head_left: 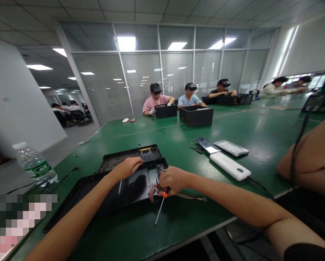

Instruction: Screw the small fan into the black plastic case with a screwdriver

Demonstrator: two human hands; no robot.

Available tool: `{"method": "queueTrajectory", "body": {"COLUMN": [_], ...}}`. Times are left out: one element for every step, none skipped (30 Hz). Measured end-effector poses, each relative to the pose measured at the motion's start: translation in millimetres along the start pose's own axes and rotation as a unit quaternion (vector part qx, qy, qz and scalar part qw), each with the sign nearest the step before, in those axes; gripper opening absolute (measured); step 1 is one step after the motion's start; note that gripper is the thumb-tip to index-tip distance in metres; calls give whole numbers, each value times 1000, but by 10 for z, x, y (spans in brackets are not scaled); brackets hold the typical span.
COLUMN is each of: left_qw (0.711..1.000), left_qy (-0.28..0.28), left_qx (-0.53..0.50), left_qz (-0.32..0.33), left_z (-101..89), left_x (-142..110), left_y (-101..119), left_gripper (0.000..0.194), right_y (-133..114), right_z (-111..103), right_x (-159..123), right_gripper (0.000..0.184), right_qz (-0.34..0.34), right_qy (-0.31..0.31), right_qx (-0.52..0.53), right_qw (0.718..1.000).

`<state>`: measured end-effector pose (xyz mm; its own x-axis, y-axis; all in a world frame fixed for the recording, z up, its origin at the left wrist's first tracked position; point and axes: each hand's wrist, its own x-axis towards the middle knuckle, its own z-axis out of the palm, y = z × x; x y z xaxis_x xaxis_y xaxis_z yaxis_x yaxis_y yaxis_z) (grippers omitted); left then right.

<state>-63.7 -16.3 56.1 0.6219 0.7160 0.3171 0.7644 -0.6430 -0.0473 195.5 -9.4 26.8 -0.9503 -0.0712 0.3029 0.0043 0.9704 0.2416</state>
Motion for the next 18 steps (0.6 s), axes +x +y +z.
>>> {"method": "queueTrajectory", "body": {"left_qw": [1000,998,997,996,996,996,996,997,996,996,997,997,997,997,997,997,997,996], "left_qy": [-25,-47,-65,-75,-76,-71,-64,-58,-53,-51,-51,-50,-49,-48,-47,-47,-49,-53], "left_qx": [-18,-30,-37,-41,-45,-49,-54,-60,-64,-66,-65,-63,-61,-59,-58,-57,-55,-54], "left_qz": [3,10,19,26,27,21,11,-1,-9,-12,-8,-1,9,17,24,28,32,36], "left_z": [-12,-17,-13,1,24,58,100,148,198,249,295,335,366,390,405,413,417,418], "left_x": [98,207,319,426,519,593,644,673,682,676,661,643,627,614,605,600,597,593], "left_y": [22,41,55,64,67,66,59,49,38,28,20,16,15,18,23,27,29,30], "left_gripper": [20,19,17,15,13,11,10,10,10,10,10,11,12,13,14,15,16,17], "right_y": [3,6,8,10,12,15,17,21,24,27,28,27,25,22,19,17,16,16], "right_z": [11,23,35,49,63,77,92,105,116,124,127,125,119,109,98,88,80,77], "right_x": [9,19,28,34,38,38,36,32,27,23,19,17,17,18,21,24,26,28], "right_gripper": [29,30,30,30,29,28,28,29,29,30,30,29,29,29,30,30,30,30], "right_qz": [-2,-3,-2,0,4,6,7,7,7,6,6,8,13,18,22,25,26,26], "right_qy": [6,13,20,26,31,35,37,38,39,39,38,36,34,31,28,26,23,20], "right_qx": [-1,-3,-6,-11,-15,-18,-19,-19,-17,-15,-14,-14,-15,-16,-17,-17,-16,-16], "right_qw": [1000,1000,1000,1000,999,999,999,999,999,999,999,999,999,999,999,999,999,999]}}
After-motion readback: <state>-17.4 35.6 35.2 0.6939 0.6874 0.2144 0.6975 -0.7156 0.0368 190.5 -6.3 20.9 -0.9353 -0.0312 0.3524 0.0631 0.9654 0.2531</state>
